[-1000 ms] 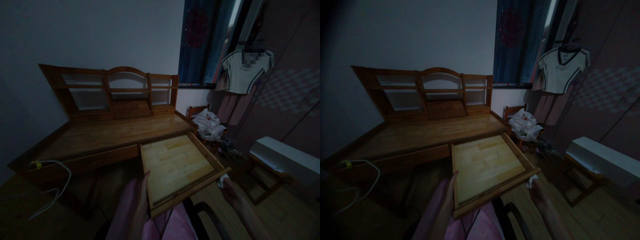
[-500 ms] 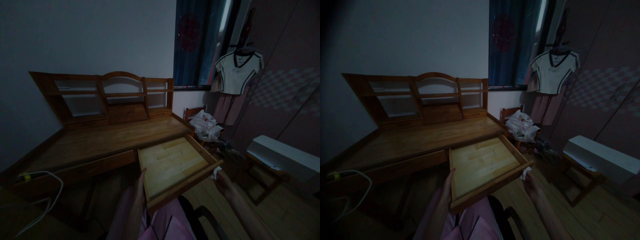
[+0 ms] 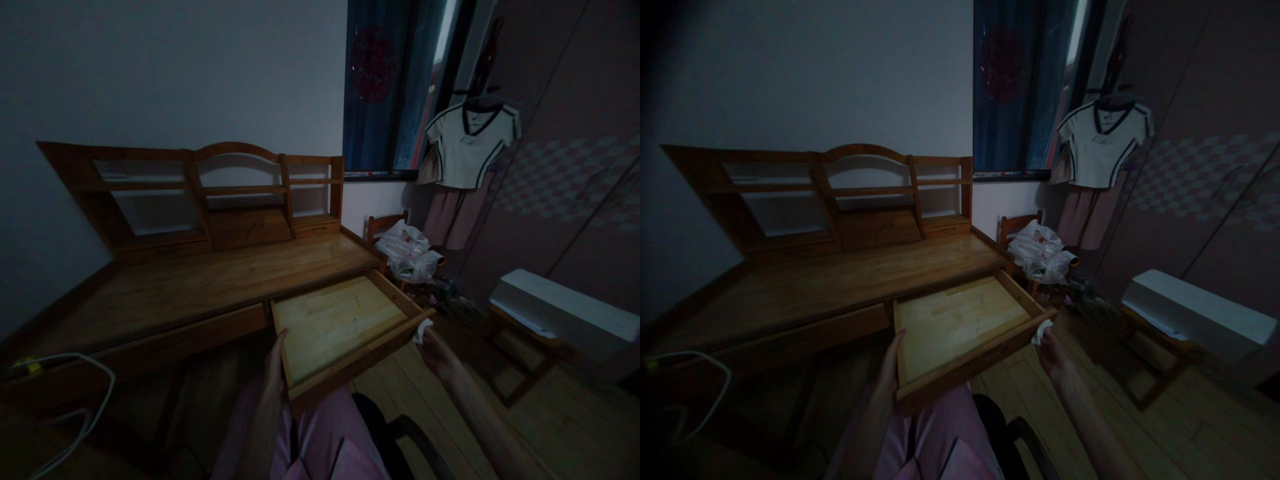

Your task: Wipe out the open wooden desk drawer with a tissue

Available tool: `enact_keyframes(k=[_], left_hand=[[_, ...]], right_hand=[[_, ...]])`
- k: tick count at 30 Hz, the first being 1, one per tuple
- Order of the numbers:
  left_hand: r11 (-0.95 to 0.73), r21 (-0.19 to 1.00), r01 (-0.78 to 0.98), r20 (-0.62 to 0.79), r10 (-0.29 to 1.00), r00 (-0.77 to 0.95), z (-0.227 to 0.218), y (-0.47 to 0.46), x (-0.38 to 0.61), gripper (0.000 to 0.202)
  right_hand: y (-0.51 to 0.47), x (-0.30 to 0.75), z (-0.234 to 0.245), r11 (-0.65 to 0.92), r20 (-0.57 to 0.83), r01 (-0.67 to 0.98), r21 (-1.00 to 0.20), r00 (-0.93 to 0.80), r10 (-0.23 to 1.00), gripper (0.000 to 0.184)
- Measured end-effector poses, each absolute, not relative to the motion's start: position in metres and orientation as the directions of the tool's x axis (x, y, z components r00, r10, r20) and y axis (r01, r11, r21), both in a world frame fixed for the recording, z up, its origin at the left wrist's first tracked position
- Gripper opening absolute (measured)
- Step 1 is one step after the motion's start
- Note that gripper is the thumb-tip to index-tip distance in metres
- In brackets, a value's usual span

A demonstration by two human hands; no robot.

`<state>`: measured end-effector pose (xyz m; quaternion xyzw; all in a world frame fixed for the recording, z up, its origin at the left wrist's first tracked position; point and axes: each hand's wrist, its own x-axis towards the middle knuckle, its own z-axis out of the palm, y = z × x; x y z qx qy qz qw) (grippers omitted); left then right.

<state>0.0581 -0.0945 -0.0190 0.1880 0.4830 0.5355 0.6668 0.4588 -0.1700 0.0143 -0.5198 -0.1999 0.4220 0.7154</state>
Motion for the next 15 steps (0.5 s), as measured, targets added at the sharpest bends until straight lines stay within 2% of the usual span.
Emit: enact_keyframes(k=[5, 9, 12, 15], left_hand=[[0.329, 0.771, -0.545, -0.428, 0.902, -0.062, -0.013, -0.08, 0.054, 0.053], [0.351, 0.747, -0.565, -0.434, 0.901, -0.013, -0.02, -0.081, 0.053, 0.057], [0.386, 0.734, -0.559, -0.45, 0.893, 0.025, -0.027, -0.083, 0.051, 0.064], [0.376, 0.747, -0.549, -0.441, 0.897, 0.014, -0.03, -0.082, 0.049, 0.066]], right_hand=[[-0.155, 0.451, 0.021, 0.103, -0.17, -0.429, -0.897, 0.551, 0.817, 0.018], [-0.152, 0.448, 0.015, 0.108, -0.162, -0.414, -0.904, 0.566, 0.809, 0.024], [-0.155, 0.45, 0.006, 0.119, -0.128, -0.351, -0.929, 0.605, 0.786, 0.033], [-0.158, 0.459, 0.0, 0.141, -0.064, -0.226, -0.964, 0.711, 0.7, 0.035]])
